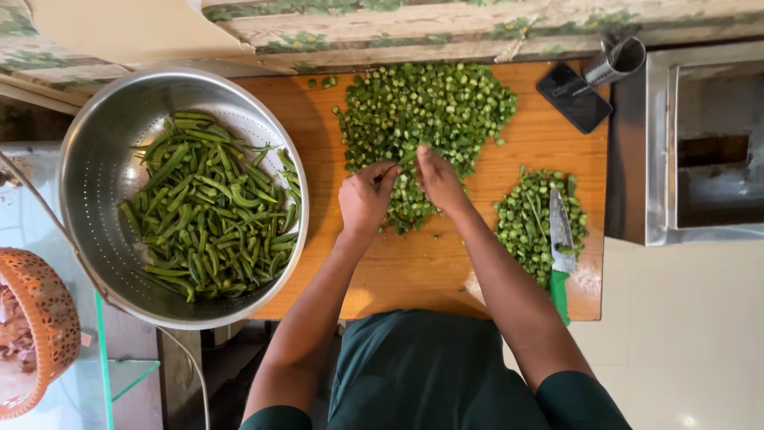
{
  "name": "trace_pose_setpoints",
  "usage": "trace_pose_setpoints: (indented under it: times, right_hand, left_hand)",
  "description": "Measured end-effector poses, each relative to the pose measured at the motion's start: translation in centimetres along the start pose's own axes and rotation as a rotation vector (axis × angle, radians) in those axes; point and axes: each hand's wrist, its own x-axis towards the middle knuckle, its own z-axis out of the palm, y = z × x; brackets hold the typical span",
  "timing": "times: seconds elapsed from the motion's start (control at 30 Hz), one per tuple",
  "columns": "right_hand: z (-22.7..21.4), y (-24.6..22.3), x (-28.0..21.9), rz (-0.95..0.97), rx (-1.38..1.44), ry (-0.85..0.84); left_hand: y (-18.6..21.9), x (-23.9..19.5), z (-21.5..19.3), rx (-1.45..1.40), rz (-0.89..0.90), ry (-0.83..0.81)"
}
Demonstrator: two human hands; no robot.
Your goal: The person picks up green beans from a metal colander, trims the ends by hand, and places the trimmed beans onto a wooden cutting board next to a pile of chopped vegetables.
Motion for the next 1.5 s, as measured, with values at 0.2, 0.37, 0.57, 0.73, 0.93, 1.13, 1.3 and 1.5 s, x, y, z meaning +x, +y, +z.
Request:
trace_pose_setpoints:
  times: [0.2, 0.37, 0.57, 0.73, 0.93, 1.13, 1.3, 1.5]
  right_hand:
    - [0.2, 0.7, 1.8, 0.080, -0.055, -0.008]
    - [-0.1, 1.2, 2.0, -0.012, -0.209, 0.031]
    - [-0.2, 2.0, 1.8, 0.196, -0.012, -0.050]
    - [-2.0, 1.3, -0.1, 0.360, -0.242, -0.116]
    - [-2.8, 2.6, -10.3, 0.003, -0.319, 0.075]
    - [-5.1, 9.1, -19.7, 0.215, -0.270, 0.277]
    - [-11.6, 12.1, -26.0, 0.097, -0.749, 0.435]
    - [-13.3, 13.0, -30.1, 0.064, -0.920, 0.554]
  left_hand:
    - [-0.8, 2.0, 1.0, 0.036, -0.031, -0.044]
    - [-1.1, 2.5, 2.3, 0.030, 0.019, -0.040]
    - [-1.3, 2.4, 3.3, 0.120, -0.008, -0.068]
    - [-2.5, 0.0, 2.6, 0.053, -0.019, -0.047]
    - [-4.6, -8.8, 5.5, 0.176, -0.051, -0.261]
    - [-2.6, -14.8, 9.4, 0.044, 0.106, -0.489]
    - [-2.1, -14.7, 4.8, -0.194, 0.022, -0.426]
    - [-12.0, -9.2, -6.9, 0.081, -0.062, 0.136]
